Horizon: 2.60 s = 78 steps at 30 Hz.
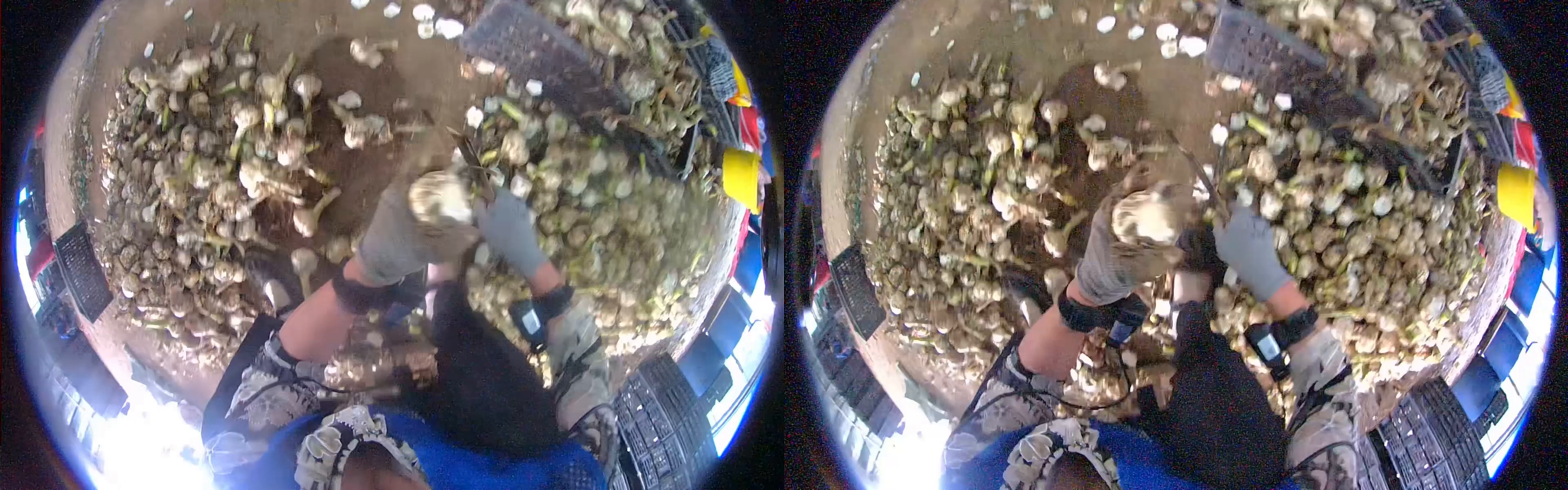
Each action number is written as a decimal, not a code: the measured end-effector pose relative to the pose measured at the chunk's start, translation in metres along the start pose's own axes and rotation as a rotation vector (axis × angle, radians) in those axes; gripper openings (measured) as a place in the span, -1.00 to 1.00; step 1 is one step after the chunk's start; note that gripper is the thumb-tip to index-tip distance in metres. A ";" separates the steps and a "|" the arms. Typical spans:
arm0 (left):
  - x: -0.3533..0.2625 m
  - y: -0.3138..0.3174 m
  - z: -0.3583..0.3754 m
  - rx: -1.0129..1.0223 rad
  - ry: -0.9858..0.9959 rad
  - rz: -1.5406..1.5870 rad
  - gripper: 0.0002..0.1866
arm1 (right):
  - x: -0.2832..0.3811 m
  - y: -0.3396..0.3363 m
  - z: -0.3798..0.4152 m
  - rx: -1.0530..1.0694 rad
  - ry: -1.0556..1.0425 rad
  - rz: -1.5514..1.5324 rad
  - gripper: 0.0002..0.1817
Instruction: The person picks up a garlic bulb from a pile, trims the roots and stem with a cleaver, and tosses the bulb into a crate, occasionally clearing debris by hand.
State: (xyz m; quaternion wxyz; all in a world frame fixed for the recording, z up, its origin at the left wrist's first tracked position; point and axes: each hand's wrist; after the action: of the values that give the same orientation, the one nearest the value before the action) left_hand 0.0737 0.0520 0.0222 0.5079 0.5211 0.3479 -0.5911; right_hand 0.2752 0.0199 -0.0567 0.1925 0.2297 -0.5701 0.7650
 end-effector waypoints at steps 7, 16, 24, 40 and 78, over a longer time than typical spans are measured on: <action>0.016 -0.027 -0.012 -0.002 0.070 -0.416 -0.59 | 0.074 -0.042 -0.023 -0.135 -0.164 -0.230 -0.80; 0.061 -0.040 0.003 0.065 0.152 -0.705 -0.70 | 0.093 -0.051 -0.025 0.152 -0.220 -0.030 -0.74; 0.002 -0.020 0.006 -0.068 0.070 -0.277 -0.63 | 0.020 0.002 -0.017 0.115 -0.008 -0.069 -0.83; 0.010 -0.028 0.015 0.167 -0.381 0.270 -0.27 | 0.080 -0.049 -0.042 0.054 0.319 -1.289 -0.76; 0.037 0.036 0.031 0.433 0.330 -0.738 -0.47 | 0.002 0.042 -0.006 0.551 0.053 0.059 -0.76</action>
State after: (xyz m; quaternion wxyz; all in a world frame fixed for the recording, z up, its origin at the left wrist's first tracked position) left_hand 0.1024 0.0058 -0.0026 0.0807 0.5436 0.4549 -0.7008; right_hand 0.2495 0.0142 -0.0906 0.1153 0.2368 -0.3416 0.9022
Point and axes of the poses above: each hand's wrist, its own z-axis away from the middle knuckle, its own y-axis out of the palm, x = y × z, and after that the axes turned 14 degrees about -z, right-handed
